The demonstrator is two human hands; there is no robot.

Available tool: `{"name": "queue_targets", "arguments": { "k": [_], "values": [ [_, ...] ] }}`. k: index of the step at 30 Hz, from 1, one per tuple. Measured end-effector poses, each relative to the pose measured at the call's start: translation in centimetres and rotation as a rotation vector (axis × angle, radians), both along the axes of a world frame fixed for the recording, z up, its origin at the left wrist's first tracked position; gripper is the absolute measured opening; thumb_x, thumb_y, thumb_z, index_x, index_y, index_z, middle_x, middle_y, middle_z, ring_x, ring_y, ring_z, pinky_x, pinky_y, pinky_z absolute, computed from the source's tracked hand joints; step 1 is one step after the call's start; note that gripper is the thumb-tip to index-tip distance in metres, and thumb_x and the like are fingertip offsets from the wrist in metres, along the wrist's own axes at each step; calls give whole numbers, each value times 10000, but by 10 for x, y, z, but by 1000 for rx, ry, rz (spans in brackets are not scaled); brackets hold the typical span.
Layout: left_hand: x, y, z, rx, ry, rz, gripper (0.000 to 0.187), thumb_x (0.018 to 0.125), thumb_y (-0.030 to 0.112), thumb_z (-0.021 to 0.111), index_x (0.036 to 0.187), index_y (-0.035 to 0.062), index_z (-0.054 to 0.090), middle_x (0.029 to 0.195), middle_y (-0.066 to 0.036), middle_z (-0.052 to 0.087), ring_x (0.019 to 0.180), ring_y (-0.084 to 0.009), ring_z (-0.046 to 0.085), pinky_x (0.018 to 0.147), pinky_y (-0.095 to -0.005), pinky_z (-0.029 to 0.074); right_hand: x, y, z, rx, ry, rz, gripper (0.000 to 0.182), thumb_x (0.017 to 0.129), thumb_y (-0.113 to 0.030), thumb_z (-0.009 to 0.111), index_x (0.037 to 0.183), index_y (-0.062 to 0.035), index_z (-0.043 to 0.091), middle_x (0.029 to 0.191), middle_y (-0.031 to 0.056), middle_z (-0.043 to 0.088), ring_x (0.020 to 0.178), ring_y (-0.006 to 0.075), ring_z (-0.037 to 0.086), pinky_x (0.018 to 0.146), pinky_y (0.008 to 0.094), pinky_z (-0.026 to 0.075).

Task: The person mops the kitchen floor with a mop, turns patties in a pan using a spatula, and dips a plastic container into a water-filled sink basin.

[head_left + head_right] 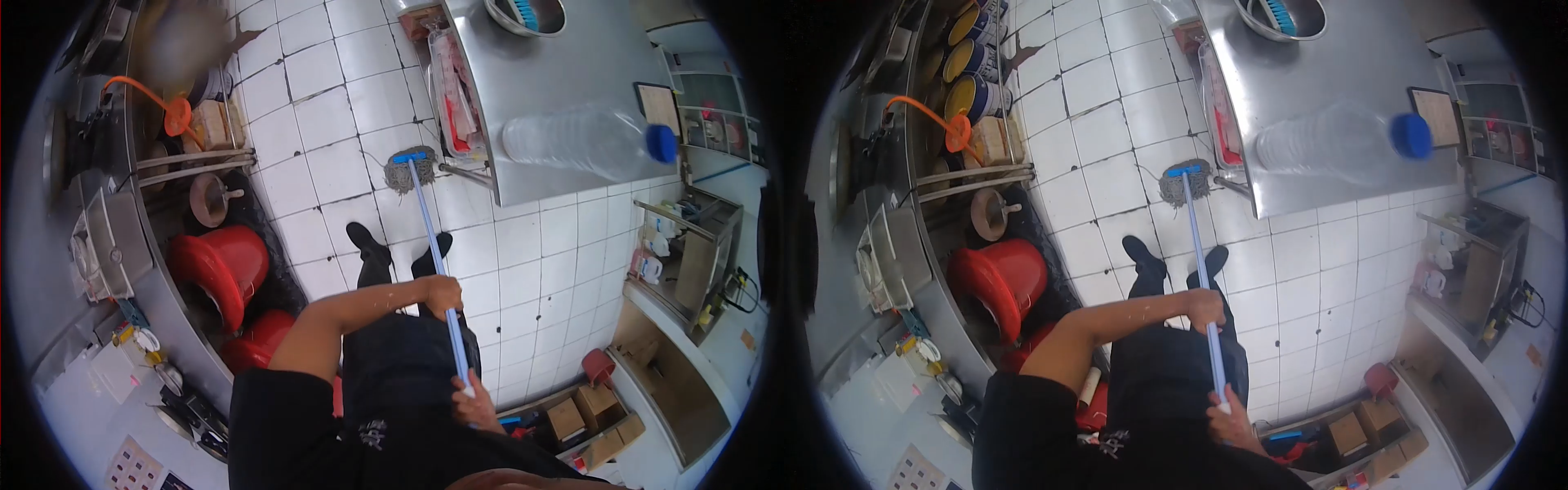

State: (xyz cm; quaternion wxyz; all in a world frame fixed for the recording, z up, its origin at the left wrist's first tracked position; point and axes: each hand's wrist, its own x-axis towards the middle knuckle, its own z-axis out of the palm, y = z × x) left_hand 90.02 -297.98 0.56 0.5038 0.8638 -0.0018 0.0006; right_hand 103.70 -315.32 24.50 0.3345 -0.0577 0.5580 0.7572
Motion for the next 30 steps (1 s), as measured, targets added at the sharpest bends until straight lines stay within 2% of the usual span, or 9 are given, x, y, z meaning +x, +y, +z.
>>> {"name": "queue_targets", "arguments": {
  "k": [1,5,6,10,13,19,23,25,30],
  "values": [
    [-2,7,-17,112,24,-37,173,675,331,665,706,161,650,727,-60,660,710,-288,646,613,-423,491,-6,-2,-16,43,-21,65,520,1000,-588,287,1067,-143,548,583,30,396,360,124,347,322,250,311],
    [-26,62,-103,-182,-85,36,195,592,339,691,760,255,742,724,-7,701,661,-247,667,589,-390,502,-42,47,-71,140,-70,3,495,1019,-551,277,1058,-141,552,577,28,394,390,124,370,318,263,306],
    [-31,107,-99,2,53,-10,179,635,325,684,786,248,743,822,42,719,735,-207,676,619,-389,508,-47,80,-92,150,-50,-18,490,1025,-536,275,1054,-135,553,578,31,395,398,125,379,318,268,305],
    [-34,260,-137,454,147,125,113,628,274,723,724,214,726,730,-35,704,693,-270,670,639,-407,516,-57,202,-183,187,-39,-190,468,1051,-430,315,996,-18,530,594,39,404,387,132,374,318,242,306],
    [-38,299,-143,494,261,58,96,633,264,718,697,192,712,704,-64,691,681,-303,660,645,-425,514,-70,227,-207,166,-151,-152,429,1052,-386,346,1012,-1,530,589,42,420,370,115,363,310,241,309],
    [4,116,-165,179,183,14,233,578,297,711,763,157,727,792,-124,703,782,-313,679,684,-442,528,-9,60,-164,72,-227,7,426,1047,-418,339,1022,-58,566,582,40,457,381,123,384,320,260,328],
    [37,-49,-91,24,178,103,203,619,308,688,759,163,712,734,-87,692,761,-284,687,665,-418,542,53,-72,-80,-21,-244,217,436,1031,-489,334,1031,-121,566,633,27,453,426,118,385,340,269,342],
    [42,-61,-40,-42,156,53,214,633,291,684,803,166,721,733,-86,693,754,-284,689,683,-414,546,64,-62,-41,-109,-107,163,444,1026,-502,336,1030,-132,582,634,26,453,438,124,394,362,267,367],
    [27,16,-70,-43,170,237,280,555,266,714,834,245,742,801,-47,699,795,-271,674,655,-430,521,75,26,-66,-201,-131,322,445,1026,-494,341,1095,-124,578,617,32,446,410,138,391,360,273,393]
  ]
}}
